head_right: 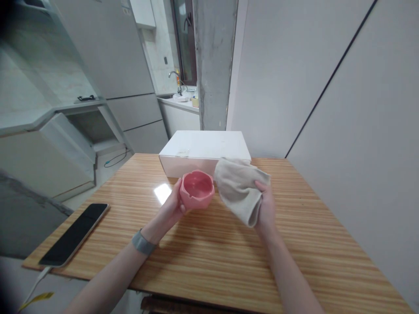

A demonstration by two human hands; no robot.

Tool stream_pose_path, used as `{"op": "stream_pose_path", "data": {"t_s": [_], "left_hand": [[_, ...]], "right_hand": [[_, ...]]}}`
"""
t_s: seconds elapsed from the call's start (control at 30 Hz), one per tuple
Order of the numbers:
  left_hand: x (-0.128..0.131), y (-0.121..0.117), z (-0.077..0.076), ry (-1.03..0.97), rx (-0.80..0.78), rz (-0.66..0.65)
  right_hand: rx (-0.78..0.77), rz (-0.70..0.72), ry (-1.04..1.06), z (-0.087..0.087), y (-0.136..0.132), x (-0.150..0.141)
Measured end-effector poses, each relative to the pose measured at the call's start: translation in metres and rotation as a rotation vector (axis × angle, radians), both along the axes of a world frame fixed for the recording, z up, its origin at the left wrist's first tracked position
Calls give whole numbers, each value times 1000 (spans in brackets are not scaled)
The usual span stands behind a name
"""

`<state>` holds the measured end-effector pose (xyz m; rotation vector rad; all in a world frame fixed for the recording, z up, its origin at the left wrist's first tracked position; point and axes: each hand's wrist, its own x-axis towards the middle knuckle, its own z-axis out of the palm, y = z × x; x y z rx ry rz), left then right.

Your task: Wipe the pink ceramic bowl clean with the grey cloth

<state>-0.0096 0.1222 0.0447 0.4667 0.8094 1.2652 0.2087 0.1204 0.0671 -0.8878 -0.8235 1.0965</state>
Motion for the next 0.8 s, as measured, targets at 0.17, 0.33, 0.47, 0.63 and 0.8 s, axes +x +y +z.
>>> {"op": "stream_pose_path", "data": {"t_s": [0.17,0.33,0.47,0.63,0.8], "left_hand": [[-7,2,9,-116,42,22],[-11,-3,8,-166,-10,-103],[-6,-8,2,-199,-70,-243],[3,-15,-4,-179,-82,-398],[8,-19,3,-127,-114,-360]], "right_hand": [[-269,129,314,12,4,7],[-395,266,339,7,4,-8],[-362,343,346,4,-5,-28],[-458,473,300,0,-16,-37],[-522,541,285,0,-15,-36]]}}
